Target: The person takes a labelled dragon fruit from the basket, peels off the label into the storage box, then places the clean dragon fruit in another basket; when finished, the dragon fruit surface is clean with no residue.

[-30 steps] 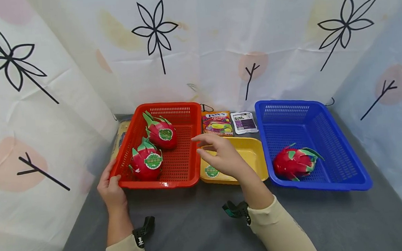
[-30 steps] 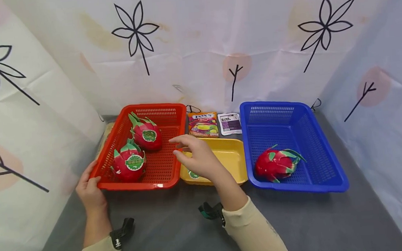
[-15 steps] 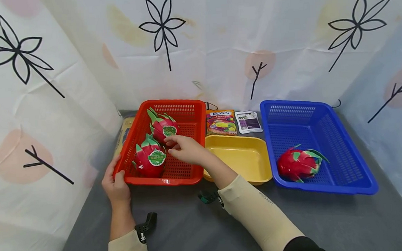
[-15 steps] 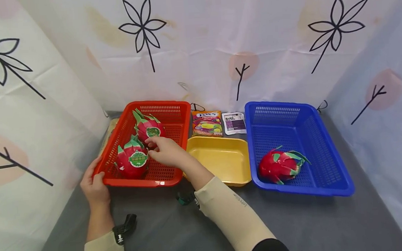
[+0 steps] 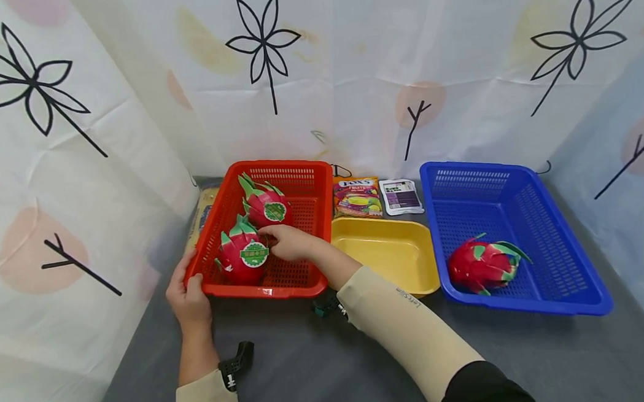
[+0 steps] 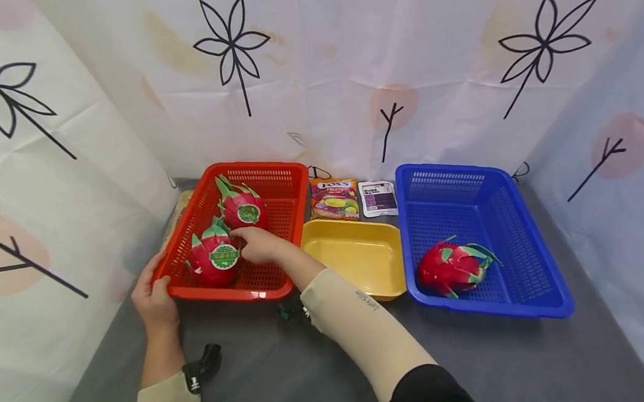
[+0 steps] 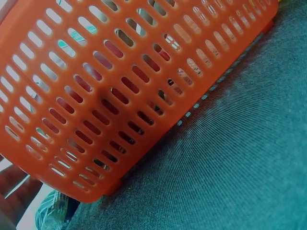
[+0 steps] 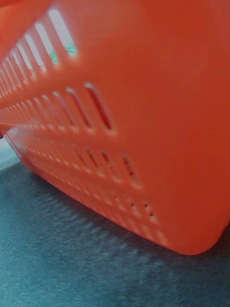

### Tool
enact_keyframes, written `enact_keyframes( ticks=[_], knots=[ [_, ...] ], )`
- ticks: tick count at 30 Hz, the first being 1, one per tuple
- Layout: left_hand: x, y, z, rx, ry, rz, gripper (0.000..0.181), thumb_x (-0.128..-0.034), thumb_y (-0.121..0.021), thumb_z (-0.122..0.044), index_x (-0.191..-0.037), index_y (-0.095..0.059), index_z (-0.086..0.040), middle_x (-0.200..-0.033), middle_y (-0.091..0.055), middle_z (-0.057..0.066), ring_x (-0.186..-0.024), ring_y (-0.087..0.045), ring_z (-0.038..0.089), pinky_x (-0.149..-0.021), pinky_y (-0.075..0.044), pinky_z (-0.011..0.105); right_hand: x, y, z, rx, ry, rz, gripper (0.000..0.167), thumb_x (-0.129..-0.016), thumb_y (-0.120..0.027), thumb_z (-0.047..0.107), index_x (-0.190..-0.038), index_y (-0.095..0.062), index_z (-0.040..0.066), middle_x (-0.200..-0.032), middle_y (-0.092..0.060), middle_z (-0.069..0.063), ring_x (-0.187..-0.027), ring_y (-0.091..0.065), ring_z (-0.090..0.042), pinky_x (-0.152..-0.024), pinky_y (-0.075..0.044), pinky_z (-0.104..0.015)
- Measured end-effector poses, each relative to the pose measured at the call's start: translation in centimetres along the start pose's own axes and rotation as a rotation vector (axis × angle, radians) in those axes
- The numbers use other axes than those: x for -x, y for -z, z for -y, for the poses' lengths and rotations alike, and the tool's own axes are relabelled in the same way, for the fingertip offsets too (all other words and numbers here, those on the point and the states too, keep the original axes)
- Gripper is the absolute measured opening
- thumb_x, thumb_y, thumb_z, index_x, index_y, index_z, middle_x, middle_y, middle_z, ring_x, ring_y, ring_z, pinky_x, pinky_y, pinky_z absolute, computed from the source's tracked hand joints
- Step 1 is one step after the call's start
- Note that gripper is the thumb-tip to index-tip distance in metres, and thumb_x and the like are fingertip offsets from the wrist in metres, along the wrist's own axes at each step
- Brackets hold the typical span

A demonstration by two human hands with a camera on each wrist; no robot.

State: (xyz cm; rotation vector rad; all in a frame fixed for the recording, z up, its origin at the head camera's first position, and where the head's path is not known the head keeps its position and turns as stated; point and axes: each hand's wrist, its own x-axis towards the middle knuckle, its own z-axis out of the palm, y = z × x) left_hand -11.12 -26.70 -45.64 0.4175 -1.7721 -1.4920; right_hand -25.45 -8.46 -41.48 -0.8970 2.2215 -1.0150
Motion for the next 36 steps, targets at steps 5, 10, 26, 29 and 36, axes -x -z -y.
enact_keyframes(
  ticks=[5, 10, 26, 29, 36],
  knots=[
    [-0.1, 0.0, 0.0, 0.011, 0.011, 0.000, 0.048, -0.0910, -0.045, 0.004, -0.134, -0.066, 0.003, -0.137, -0.062, 0.022, -0.109, -0.063, 0.012, -0.088, -0.054, 0.019, -0.3, 0.0, -0.3, 0.030, -0.029, -0.074, 0.043, -0.089, -0.065, -0.007, -0.131, -0.067, 0.003, -0.119, -0.066, -0.008, -0.096, -0.054, -0.020, -0.076, -0.046, -0.025],
    [-0.1, -0.1, 0.1, 0.038, 0.008, -0.001, 0.047, -0.0911, -0.044, 0.005, -0.133, -0.064, 0.006, -0.135, -0.062, 0.024, -0.106, -0.065, 0.013, -0.089, -0.053, 0.019, -0.3, -0.1, -0.3, 0.123, -0.071, -0.170, 0.021, -0.086, -0.081, 0.005, -0.105, -0.074, 0.007, -0.098, -0.069, -0.003, -0.083, -0.057, -0.018, -0.071, -0.049, -0.024],
    [-0.9, 0.0, 3.0, 0.031, 0.034, 0.001, 0.050, -0.0913, -0.046, 0.003, -0.136, -0.066, -0.003, -0.137, -0.065, 0.010, -0.114, -0.064, 0.018, -0.092, -0.054, 0.023, 0.4, -0.8, 0.1, 0.283, 0.058, -0.217, 0.009, -0.089, -0.081, 0.021, -0.084, -0.076, 0.015, -0.077, -0.068, 0.008, -0.080, -0.058, -0.012, -0.077, -0.051, -0.021],
    [-1.1, 0.1, 4.1, 0.031, 0.029, -0.006, 0.050, -0.0915, -0.046, 0.002, -0.136, -0.067, -0.006, -0.137, -0.065, 0.009, -0.114, -0.064, 0.017, -0.091, -0.054, 0.024, 0.7, -0.8, 0.4, 0.308, 0.084, -0.212, 0.008, -0.090, -0.080, 0.022, -0.086, -0.077, 0.015, -0.080, -0.069, 0.008, -0.081, -0.058, -0.012, -0.077, -0.050, -0.021],
    [-1.1, 0.2, 4.1, 0.034, 0.024, -0.016, 0.050, -0.0917, -0.045, 0.002, -0.135, -0.068, -0.007, -0.135, -0.066, 0.011, -0.111, -0.064, 0.014, -0.090, -0.054, 0.021, 1.6, -0.5, 0.5, 0.286, 0.162, -0.291, 0.006, -0.090, -0.080, 0.021, -0.088, -0.076, 0.015, -0.085, -0.069, 0.007, -0.083, -0.057, -0.011, -0.082, -0.050, -0.022]
  ],
)
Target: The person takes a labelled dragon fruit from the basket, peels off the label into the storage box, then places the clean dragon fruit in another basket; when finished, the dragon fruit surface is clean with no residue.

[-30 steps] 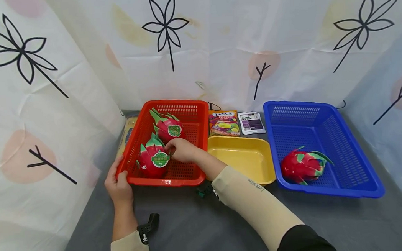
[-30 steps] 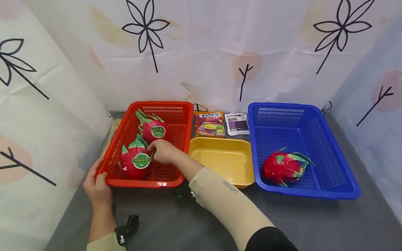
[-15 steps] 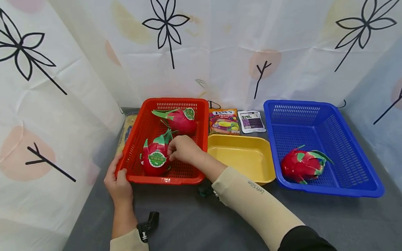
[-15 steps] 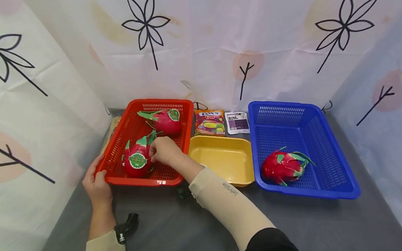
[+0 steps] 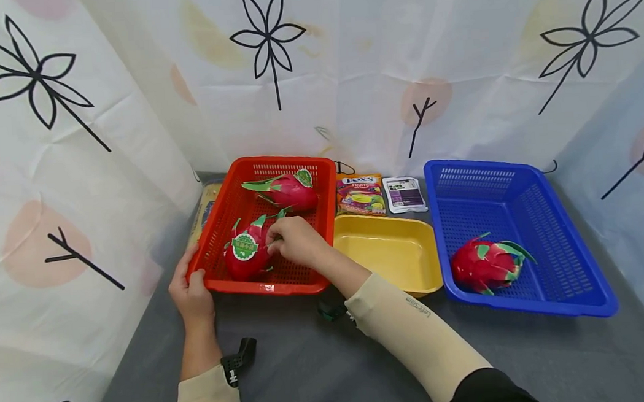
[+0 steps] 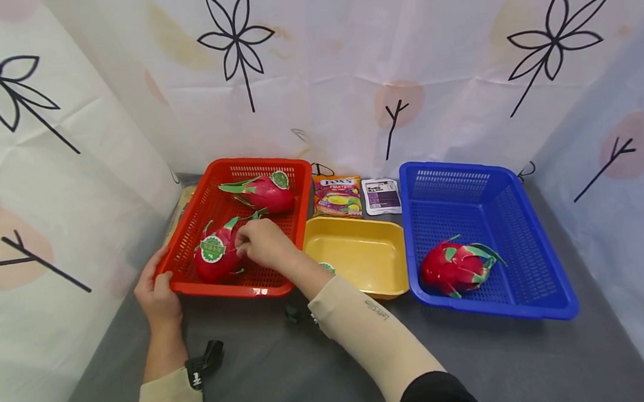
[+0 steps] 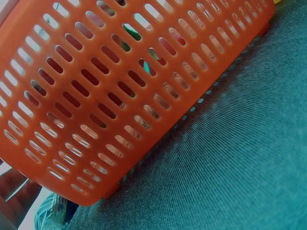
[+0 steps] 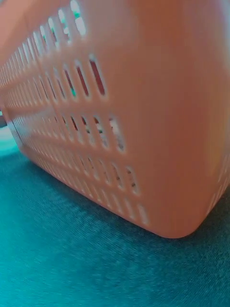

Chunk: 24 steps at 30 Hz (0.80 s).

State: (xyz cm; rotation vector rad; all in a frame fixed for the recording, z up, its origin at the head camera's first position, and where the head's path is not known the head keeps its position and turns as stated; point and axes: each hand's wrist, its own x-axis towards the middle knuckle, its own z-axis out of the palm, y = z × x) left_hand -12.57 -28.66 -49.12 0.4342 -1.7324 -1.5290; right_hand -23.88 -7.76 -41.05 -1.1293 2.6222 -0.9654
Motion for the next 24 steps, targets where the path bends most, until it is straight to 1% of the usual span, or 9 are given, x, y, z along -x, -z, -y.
enact_keyframes(
  ticks=[4, 6, 13, 15, 19, 21, 24],
  knots=[
    [0.0, -0.1, 0.0, -0.006, -0.001, 0.014, 0.050, -0.0922, -0.045, 0.001, -0.136, -0.067, -0.006, -0.137, -0.065, 0.008, -0.116, -0.064, 0.018, -0.092, -0.054, 0.024, 1.3, 0.9, 0.2, -0.105, 0.012, -0.088, 0.006, -0.091, -0.079, 0.017, -0.087, -0.075, 0.015, -0.086, -0.067, 0.007, -0.082, -0.058, -0.011, -0.079, -0.051, -0.022],
    [-0.1, -0.2, 0.1, 0.000, 0.001, 0.016, 0.049, -0.0926, -0.045, 0.001, -0.137, -0.066, -0.005, -0.137, -0.065, 0.008, -0.116, -0.064, 0.019, -0.092, -0.054, 0.024, 2.0, 1.4, 0.4, -0.145, 0.020, -0.134, 0.007, -0.091, -0.079, 0.016, -0.086, -0.074, 0.015, -0.087, -0.066, 0.006, -0.082, -0.058, -0.011, -0.077, -0.052, -0.022],
    [0.0, -0.1, 0.1, 0.034, 0.014, 0.010, 0.051, -0.0923, -0.041, 0.003, -0.136, -0.066, -0.005, -0.136, -0.064, 0.013, -0.109, -0.063, 0.014, -0.089, -0.053, 0.019, 5.1, 3.9, 1.9, -0.297, 0.001, -0.291, 0.004, -0.092, -0.077, 0.008, -0.093, -0.074, 0.005, -0.092, -0.068, 0.002, -0.083, -0.066, -0.010, -0.074, -0.056, -0.023],
    [0.0, -0.1, 0.1, 0.037, 0.015, 0.007, 0.051, -0.0921, -0.041, 0.003, -0.136, -0.066, -0.003, -0.136, -0.065, 0.013, -0.107, -0.063, 0.014, -0.089, -0.052, 0.018, 6.1, 4.7, 2.2, -0.340, 0.003, -0.335, 0.003, -0.091, -0.076, 0.004, -0.093, -0.074, 0.004, -0.092, -0.068, 0.000, -0.082, -0.067, -0.011, -0.074, -0.057, -0.025],
    [0.0, -0.1, 0.3, 0.053, 0.018, -0.004, 0.051, -0.0917, -0.041, 0.003, -0.135, -0.066, -0.003, -0.136, -0.064, 0.014, -0.106, -0.062, 0.014, -0.088, -0.051, 0.019, 8.3, 6.2, 2.6, -0.391, 0.012, -0.421, 0.009, -0.090, -0.076, -0.001, -0.089, -0.072, 0.007, -0.090, -0.068, 0.000, -0.081, -0.066, -0.013, -0.075, -0.059, -0.028],
    [-0.1, -0.1, 0.3, 0.064, 0.020, -0.006, 0.051, -0.0917, -0.041, 0.003, -0.136, -0.066, -0.002, -0.135, -0.064, 0.015, -0.106, -0.062, 0.015, -0.088, -0.051, 0.019, 9.6, 6.8, 2.8, -0.396, 0.007, -0.462, 0.012, -0.090, -0.075, -0.002, -0.088, -0.072, 0.009, -0.091, -0.068, 0.000, -0.083, -0.066, -0.014, -0.074, -0.060, -0.029],
    [-0.1, -0.1, 0.3, 0.072, 0.025, -0.004, 0.051, -0.0921, -0.041, 0.003, -0.136, -0.066, -0.003, -0.135, -0.065, 0.015, -0.106, -0.063, 0.016, -0.088, -0.051, 0.019, 11.6, 7.7, 3.0, -0.388, -0.020, -0.526, 0.012, -0.089, -0.076, -0.003, -0.089, -0.072, 0.009, -0.091, -0.068, 0.001, -0.085, -0.066, -0.015, -0.075, -0.060, -0.030]
  ],
)
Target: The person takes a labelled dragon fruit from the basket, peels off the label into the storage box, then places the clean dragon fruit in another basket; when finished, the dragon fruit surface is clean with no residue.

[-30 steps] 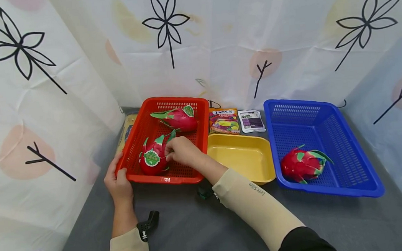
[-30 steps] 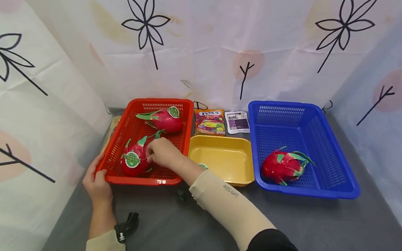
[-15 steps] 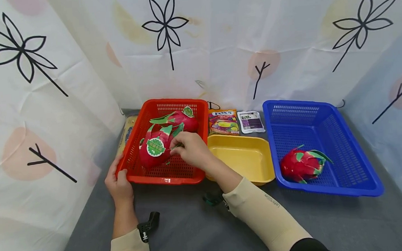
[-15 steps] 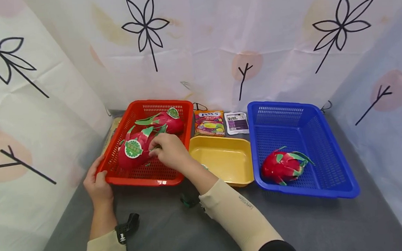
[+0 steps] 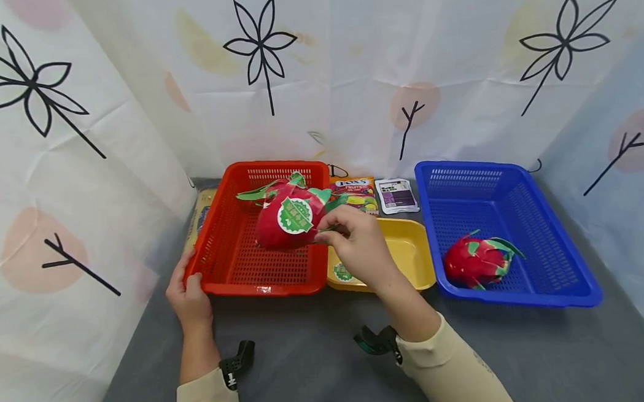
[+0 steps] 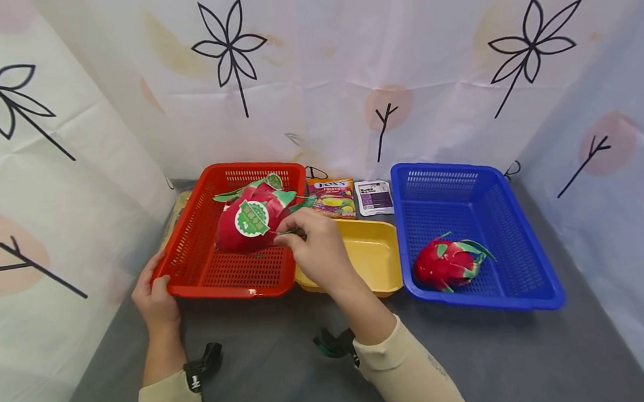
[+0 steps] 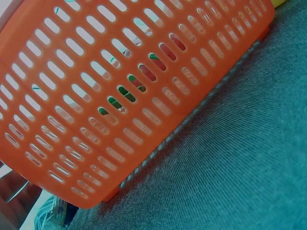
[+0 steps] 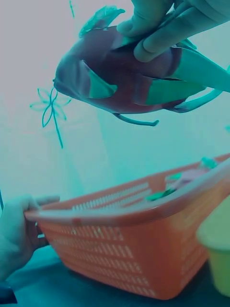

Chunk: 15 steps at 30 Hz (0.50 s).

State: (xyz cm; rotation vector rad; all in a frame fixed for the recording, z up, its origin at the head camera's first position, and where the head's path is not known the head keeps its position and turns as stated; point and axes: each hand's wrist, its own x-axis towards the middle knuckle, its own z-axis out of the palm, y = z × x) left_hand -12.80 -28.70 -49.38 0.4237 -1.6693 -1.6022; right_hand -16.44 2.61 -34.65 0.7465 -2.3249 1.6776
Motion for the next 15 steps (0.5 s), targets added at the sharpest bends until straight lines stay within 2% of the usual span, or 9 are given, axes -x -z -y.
enact_keyframes(
  ticks=[3, 7, 15],
  knots=[
    [0.0, -0.1, -0.1, -0.007, 0.005, 0.001, 0.051, -0.0917, -0.041, 0.003, -0.135, -0.067, -0.003, -0.134, -0.065, 0.013, -0.106, -0.062, 0.015, -0.088, -0.051, 0.019, 1.6, 1.6, 0.5, 0.036, -0.025, -0.075, 0.012, -0.088, -0.076, -0.004, -0.089, -0.073, 0.007, -0.092, -0.068, 0.001, -0.085, -0.067, -0.014, -0.075, -0.060, -0.029],
    [0.0, -0.1, -0.3, -0.005, 0.007, -0.009, 0.052, -0.0905, -0.041, 0.003, -0.134, -0.068, -0.004, -0.133, -0.066, 0.013, -0.107, -0.061, 0.015, -0.087, -0.049, 0.020, 4.1, 3.5, 0.8, 0.081, -0.012, -0.167, 0.013, -0.085, -0.078, -0.007, -0.087, -0.073, 0.005, -0.091, -0.068, -0.001, -0.083, -0.070, -0.014, -0.074, -0.060, -0.026],
    [0.1, -0.2, -0.3, 0.017, 0.000, -0.002, 0.051, -0.0913, -0.041, 0.002, -0.134, -0.068, -0.003, -0.132, -0.066, 0.016, -0.105, -0.062, 0.018, -0.086, -0.051, 0.021, 9.6, 5.9, 0.7, 0.125, 0.030, -0.254, 0.021, -0.079, -0.080, -0.012, -0.085, -0.072, 0.007, -0.090, -0.066, 0.000, -0.075, -0.067, -0.015, -0.068, -0.058, -0.022]
  ],
)
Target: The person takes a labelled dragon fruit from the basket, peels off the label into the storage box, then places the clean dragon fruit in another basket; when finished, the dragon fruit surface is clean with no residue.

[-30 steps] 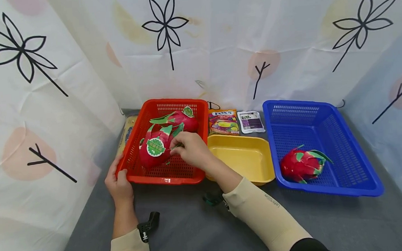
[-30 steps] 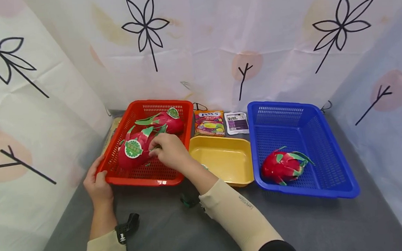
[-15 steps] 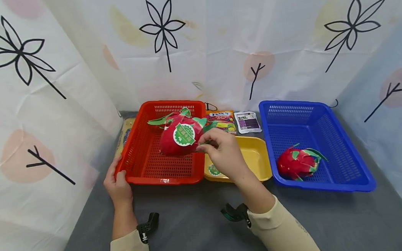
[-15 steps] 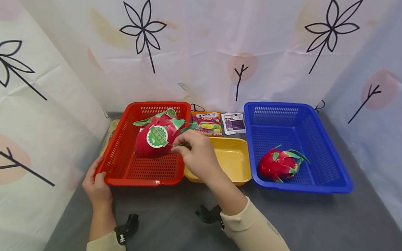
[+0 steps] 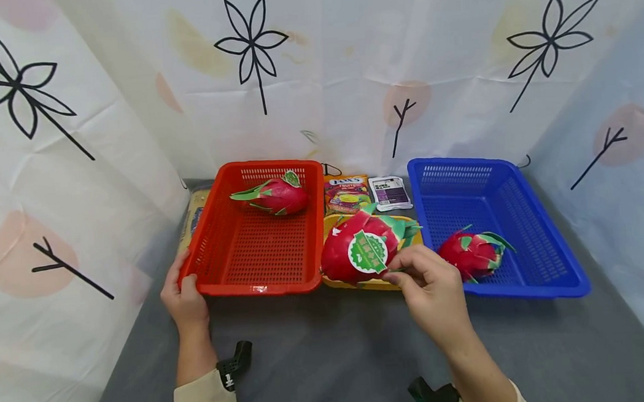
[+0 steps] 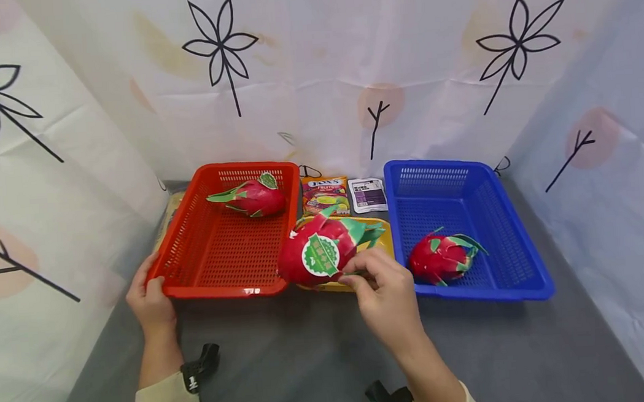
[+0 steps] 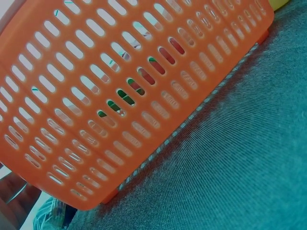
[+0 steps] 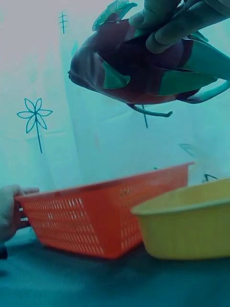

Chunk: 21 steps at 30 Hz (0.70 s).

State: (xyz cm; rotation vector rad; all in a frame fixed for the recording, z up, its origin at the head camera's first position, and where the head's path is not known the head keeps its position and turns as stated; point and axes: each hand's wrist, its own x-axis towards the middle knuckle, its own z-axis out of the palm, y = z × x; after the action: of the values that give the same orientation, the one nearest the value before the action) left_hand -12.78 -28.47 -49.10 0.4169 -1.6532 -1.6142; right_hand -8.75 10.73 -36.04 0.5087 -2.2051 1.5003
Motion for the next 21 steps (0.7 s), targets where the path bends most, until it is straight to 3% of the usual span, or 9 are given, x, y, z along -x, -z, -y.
enact_keyframes(
  ticks=[8, 10, 12, 15, 17, 21],
  knots=[
    [0.0, -0.1, -0.1, 0.013, 0.014, -0.009, 0.050, -0.0918, -0.043, 0.001, -0.132, -0.071, -0.009, -0.131, -0.067, 0.012, -0.105, -0.062, 0.018, -0.087, -0.052, 0.021, 5.1, 1.5, -1.1, 0.027, 0.032, -0.001, 0.031, -0.072, -0.079, -0.020, -0.086, -0.071, 0.007, -0.090, -0.065, -0.005, -0.073, -0.063, -0.013, -0.065, -0.057, -0.018],
    [0.1, -0.1, -0.2, 0.013, 0.013, -0.009, 0.051, -0.0919, -0.042, 0.001, -0.132, -0.071, -0.010, -0.131, -0.067, 0.013, -0.104, -0.062, 0.017, -0.087, -0.051, 0.020, 6.4, 1.7, -1.5, 0.028, 0.008, 0.006, 0.019, -0.079, -0.079, -0.009, -0.086, -0.072, 0.006, -0.090, -0.065, -0.003, -0.073, -0.064, -0.013, -0.064, -0.057, -0.018],
    [0.1, -0.2, -0.3, 0.013, 0.015, -0.006, 0.051, -0.0921, -0.042, 0.001, -0.132, -0.071, -0.012, -0.132, -0.067, 0.014, -0.105, -0.062, 0.017, -0.087, -0.051, 0.020, 7.6, 1.8, -1.9, 0.041, 0.016, 0.011, 0.021, -0.078, -0.080, -0.009, -0.086, -0.071, 0.008, -0.090, -0.064, -0.003, -0.072, -0.063, -0.012, -0.062, -0.056, -0.018],
    [0.2, -0.2, -0.3, 0.008, 0.019, -0.003, 0.051, -0.0924, -0.043, 0.000, -0.133, -0.071, -0.012, -0.133, -0.066, 0.014, -0.106, -0.062, 0.016, -0.089, -0.051, 0.021, 9.2, 1.9, -2.4, 0.072, 0.020, 0.040, 0.027, -0.075, -0.083, -0.009, -0.085, -0.070, 0.012, -0.089, -0.064, 0.001, -0.072, -0.063, -0.010, -0.060, -0.055, -0.016],
    [0.1, -0.2, -0.4, 0.007, 0.024, -0.003, 0.050, -0.0926, -0.043, 0.000, -0.133, -0.071, -0.012, -0.134, -0.066, 0.014, -0.107, -0.062, 0.016, -0.090, -0.051, 0.021, 10.0, 1.9, -2.7, 0.089, 0.040, 0.062, 0.043, -0.067, -0.084, -0.019, -0.086, -0.068, 0.017, -0.089, -0.064, 0.003, -0.072, -0.060, -0.008, -0.058, -0.051, -0.015],
    [0.1, -0.2, -0.3, 0.020, 0.028, -0.015, 0.050, -0.0922, -0.043, -0.001, -0.133, -0.070, -0.010, -0.134, -0.066, 0.013, -0.107, -0.061, 0.017, -0.090, -0.051, 0.022, 11.1, 1.6, -3.4, 0.069, 0.054, 0.083, 0.046, -0.066, -0.084, -0.019, -0.086, -0.068, 0.019, -0.088, -0.063, 0.003, -0.069, -0.056, -0.007, -0.054, -0.046, -0.016]
  ],
)
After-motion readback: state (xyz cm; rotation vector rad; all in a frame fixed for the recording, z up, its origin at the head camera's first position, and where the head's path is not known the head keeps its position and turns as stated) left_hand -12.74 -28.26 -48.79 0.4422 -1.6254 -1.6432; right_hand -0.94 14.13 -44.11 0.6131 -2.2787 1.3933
